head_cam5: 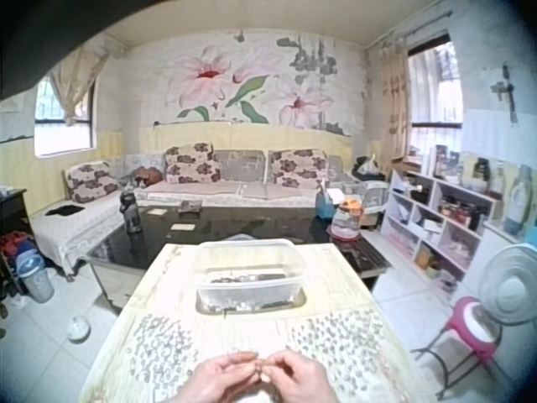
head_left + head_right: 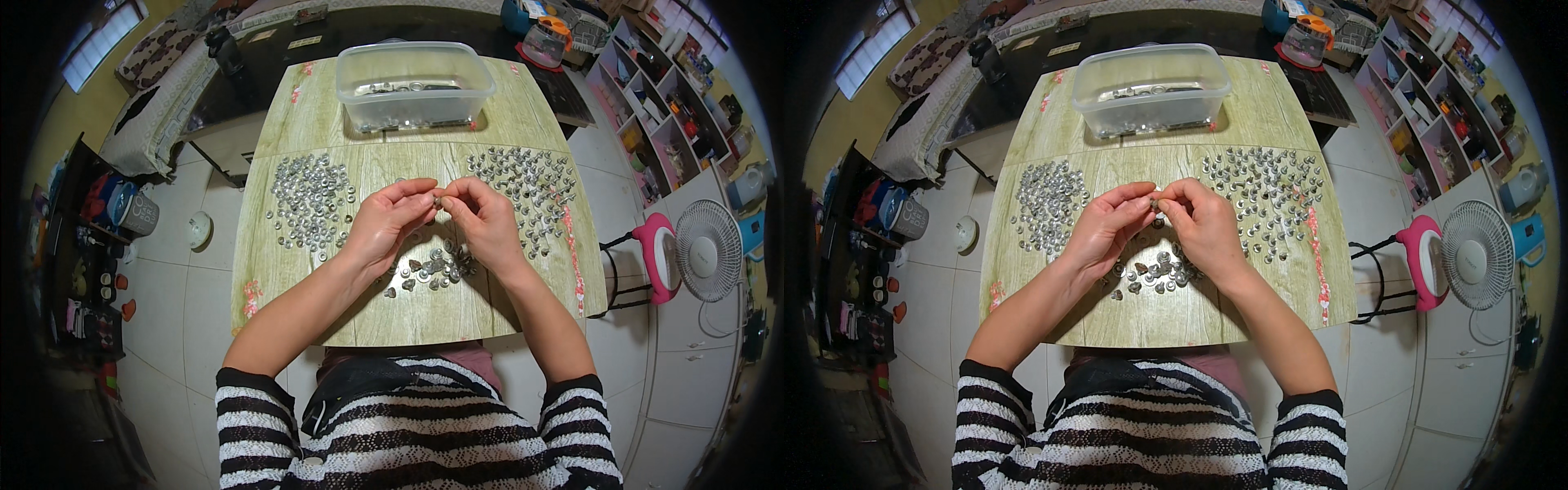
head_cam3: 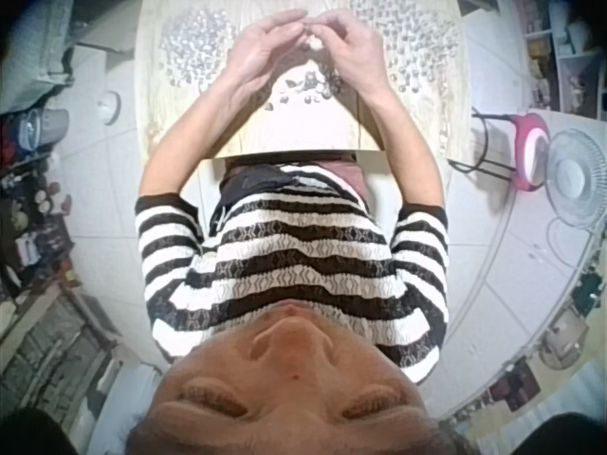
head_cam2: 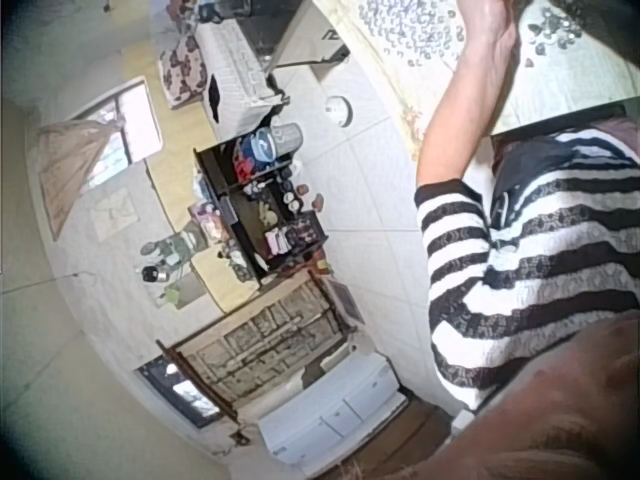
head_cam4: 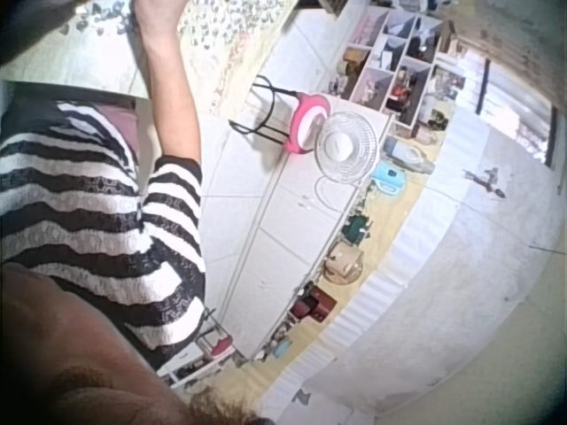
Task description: The person assembles hardware by picking up screws and washers from the table and sliding the washers onto the screws by hand.
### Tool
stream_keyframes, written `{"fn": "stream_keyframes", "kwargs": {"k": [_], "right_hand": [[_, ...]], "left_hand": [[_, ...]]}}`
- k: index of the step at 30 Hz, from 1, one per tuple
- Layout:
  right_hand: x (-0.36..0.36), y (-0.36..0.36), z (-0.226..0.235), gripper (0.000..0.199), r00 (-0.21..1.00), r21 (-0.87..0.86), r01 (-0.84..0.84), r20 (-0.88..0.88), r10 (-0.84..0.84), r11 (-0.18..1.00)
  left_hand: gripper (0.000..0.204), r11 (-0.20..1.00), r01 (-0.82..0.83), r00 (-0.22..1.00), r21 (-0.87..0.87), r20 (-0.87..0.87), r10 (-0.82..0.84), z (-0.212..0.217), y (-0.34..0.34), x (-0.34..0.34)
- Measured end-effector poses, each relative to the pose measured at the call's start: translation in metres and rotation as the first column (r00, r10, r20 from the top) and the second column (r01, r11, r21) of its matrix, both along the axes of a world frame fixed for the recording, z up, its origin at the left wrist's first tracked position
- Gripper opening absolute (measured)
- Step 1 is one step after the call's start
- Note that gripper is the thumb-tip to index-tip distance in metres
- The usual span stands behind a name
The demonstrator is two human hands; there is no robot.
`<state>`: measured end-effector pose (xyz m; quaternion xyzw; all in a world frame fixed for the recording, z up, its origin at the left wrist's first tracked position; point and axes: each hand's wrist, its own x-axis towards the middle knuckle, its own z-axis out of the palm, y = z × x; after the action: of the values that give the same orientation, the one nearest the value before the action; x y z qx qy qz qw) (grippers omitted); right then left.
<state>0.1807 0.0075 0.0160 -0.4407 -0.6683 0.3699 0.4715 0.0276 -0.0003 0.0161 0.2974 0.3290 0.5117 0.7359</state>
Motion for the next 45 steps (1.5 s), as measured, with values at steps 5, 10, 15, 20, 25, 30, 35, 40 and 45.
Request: {"fn": "stream_keyframes", "kwargs": {"k": [5,10,15,20,25,30,35,40,45], "right_hand": [[-0.001,-0.003,0.005,0.009,0.998,-0.007,-0.003,0.062,0.003,1.000],[-0.004,-0.006,0.008,0.008,0.989,0.109,0.003,0.148,-0.019,0.994],[-0.007,-0.010,0.010,0.008,0.993,0.108,-0.025,0.121,0.012,0.994],[0.000,-0.003,0.002,0.009,0.998,0.012,-0.037,0.050,0.036,0.999],[-0.003,-0.004,0.002,0.009,0.998,-0.053,-0.060,-0.006,0.059,0.997],[0.000,-0.003,0.001,0.008,0.998,-0.081,-0.064,-0.016,0.063,0.995],[-0.003,-0.004,0.001,0.008,0.994,-0.080,-0.110,-0.035,0.108,0.991],[0.000,-0.003,-0.002,0.009,0.984,-0.140,-0.155,-0.106,0.140,0.978],[-0.001,-0.003,0.000,0.009,0.985,-0.156,-0.166,-0.066,0.157,0.974]], "left_hand": [[0.023,1.000,0.014,0.977,0.009,-0.214,-0.012,0.000,0.002,0.002],[0.027,0.997,0.064,0.941,-0.036,-0.332,-0.072,-0.003,0.008,-0.001],[0.032,0.992,0.091,0.987,-0.093,-0.123,-0.102,-0.001,0.003,-0.005],[0.029,0.992,0.123,0.986,0.030,-0.120,-0.119,-0.004,0.003,-0.013],[0.027,0.991,0.135,0.989,-0.017,-0.061,-0.136,-0.001,0.000,-0.011],[0.021,0.991,0.114,0.979,0.073,-0.179,-0.099,-0.006,-0.001,-0.012],[0.016,0.976,0.216,0.954,-0.038,-0.203,-0.219,-0.012,0.003,-0.021],[0.016,0.995,0.094,0.981,-0.035,-0.167,-0.099,0.006,-0.004,-0.006],[0.020,0.998,0.049,0.962,0.045,-0.272,-0.036,-0.003,-0.001,-0.012]]}}
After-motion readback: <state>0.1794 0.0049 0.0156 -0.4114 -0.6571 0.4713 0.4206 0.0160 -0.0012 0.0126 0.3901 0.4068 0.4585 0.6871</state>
